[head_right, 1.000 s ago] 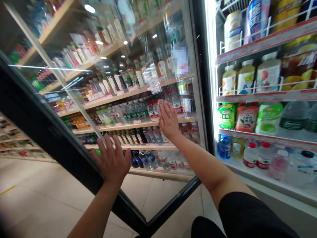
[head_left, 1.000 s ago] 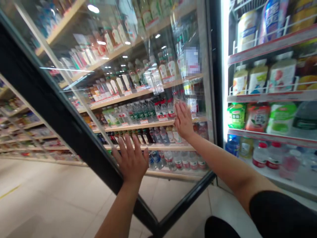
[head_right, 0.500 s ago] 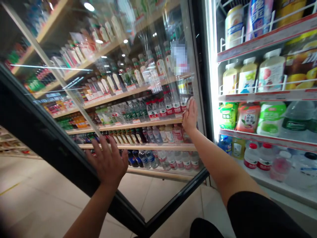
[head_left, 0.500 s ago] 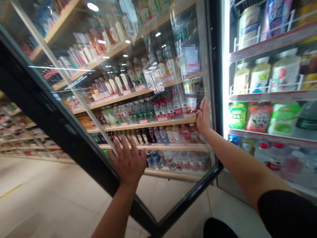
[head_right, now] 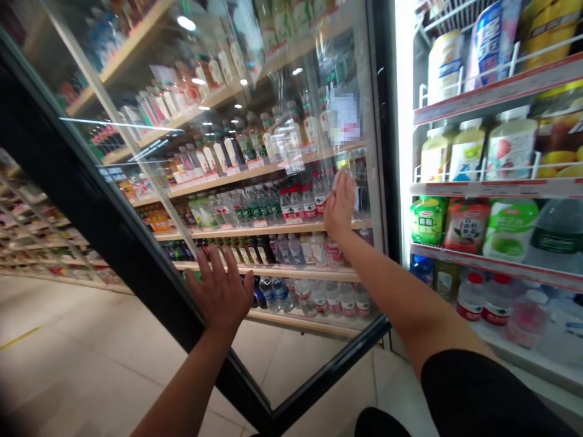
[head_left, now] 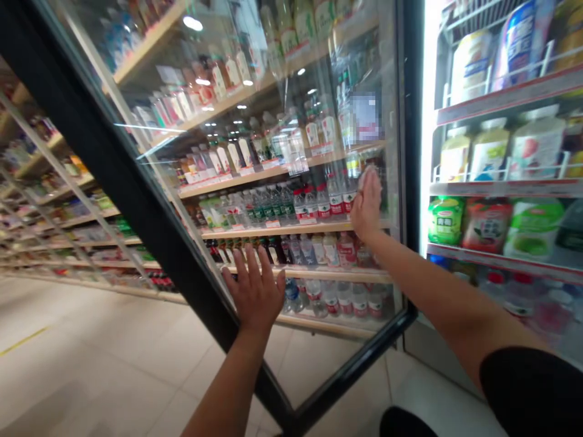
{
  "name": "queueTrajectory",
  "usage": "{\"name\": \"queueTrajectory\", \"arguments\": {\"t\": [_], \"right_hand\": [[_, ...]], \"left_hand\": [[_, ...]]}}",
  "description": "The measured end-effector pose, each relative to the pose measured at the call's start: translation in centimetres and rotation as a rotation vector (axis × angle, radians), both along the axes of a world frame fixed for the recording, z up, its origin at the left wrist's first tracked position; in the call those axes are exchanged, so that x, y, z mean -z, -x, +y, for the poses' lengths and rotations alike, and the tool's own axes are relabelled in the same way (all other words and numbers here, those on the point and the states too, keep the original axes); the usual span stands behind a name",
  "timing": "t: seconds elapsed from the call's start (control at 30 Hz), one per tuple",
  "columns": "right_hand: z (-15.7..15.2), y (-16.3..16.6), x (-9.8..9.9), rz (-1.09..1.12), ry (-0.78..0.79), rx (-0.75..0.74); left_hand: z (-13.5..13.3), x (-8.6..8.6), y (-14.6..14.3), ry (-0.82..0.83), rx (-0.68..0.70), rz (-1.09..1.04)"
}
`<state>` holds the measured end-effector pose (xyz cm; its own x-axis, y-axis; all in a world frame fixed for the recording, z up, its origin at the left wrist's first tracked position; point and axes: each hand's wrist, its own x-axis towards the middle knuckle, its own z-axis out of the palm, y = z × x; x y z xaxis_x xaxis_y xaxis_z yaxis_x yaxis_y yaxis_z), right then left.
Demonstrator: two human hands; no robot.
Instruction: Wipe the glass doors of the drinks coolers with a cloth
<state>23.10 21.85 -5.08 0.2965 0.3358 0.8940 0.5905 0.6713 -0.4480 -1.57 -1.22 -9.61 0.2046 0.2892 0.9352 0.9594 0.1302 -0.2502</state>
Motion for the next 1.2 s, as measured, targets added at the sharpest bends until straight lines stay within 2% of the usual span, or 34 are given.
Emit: {"name": "queueTrajectory", "arguments": {"t": [0.13, 0.2, 0.27, 0.33, 0.4, 0.53, 0.63, 0.7, 0.8, 0.87, 0.93, 1.0, 1.07, 1.13, 1.2], "right_hand": [[-7.3, 5.3, 2.3, -0.322, -0.208, -0.061], [-10.1, 7.3, 2.0, -0.465, -0.250, -0.128], [-12.2, 8.9, 0.4, -0.549, -0.234, -0.211], [-13.8, 10.3, -1.2, -0.561, -0.185, -0.303], [-15.2, 11.6, -1.8, -0.553, -0.137, -0.409], [-17.1, 12.2, 0.3, -0.618, -0.083, -0.667], [-17.0, 10.5, 1.2, -0.620, -0.101, -0.784], [-15.8, 8.6, 1.0, -0.536, -0.132, -0.697], [-12.4, 6.2, 1.2, -0.439, -0.134, -0.361], [-10.0, 5.2, 2.4, -0.514, -0.148, -0.187], [-8.1, 4.8, 4.1, -0.594, -0.180, -0.089], [-7.1, 5.0, 5.6, -0.598, -0.204, -0.025], [-6.8, 5.3, 6.3, -0.570, -0.226, 0.019], [-6.9, 5.5, 6.5, -0.561, -0.260, 0.041], [-7.1, 5.5, 6.3, -0.560, -0.281, 0.051]], "left_hand": [[-0.1, -0.1, -0.3, -0.020, 0.015, 0.022], [-0.1, -0.1, -0.3, -0.031, 0.018, 0.032], [0.0, 0.1, -0.1, -0.048, 0.042, 0.041], [0.0, 0.3, 0.3, -0.089, 0.106, 0.082], [0.0, 0.4, 0.8, -0.151, 0.196, 0.160], [-0.3, 0.0, 1.4, -0.147, 0.340, 0.258], [-0.8, -0.5, 0.7, -0.062, 0.295, 0.230], [-1.4, -0.3, -0.1, -0.044, 0.214, 0.194], [-2.1, 0.9, -1.2, -0.063, 0.152, 0.153], [-2.3, 1.5, -1.5, -0.091, 0.140, 0.126], [-2.1, 1.0, -1.2, -0.103, 0.158, 0.107], [-1.7, -1.2, -0.7, -0.104, 0.202, 0.077], [-1.3, -4.6, -0.2, -0.103, 0.219, 0.012], [-0.8, -7.7, 0.0, -0.109, 0.149, -0.063], [-0.4, -8.7, -0.3, -0.075, 0.112, -0.107]]}}
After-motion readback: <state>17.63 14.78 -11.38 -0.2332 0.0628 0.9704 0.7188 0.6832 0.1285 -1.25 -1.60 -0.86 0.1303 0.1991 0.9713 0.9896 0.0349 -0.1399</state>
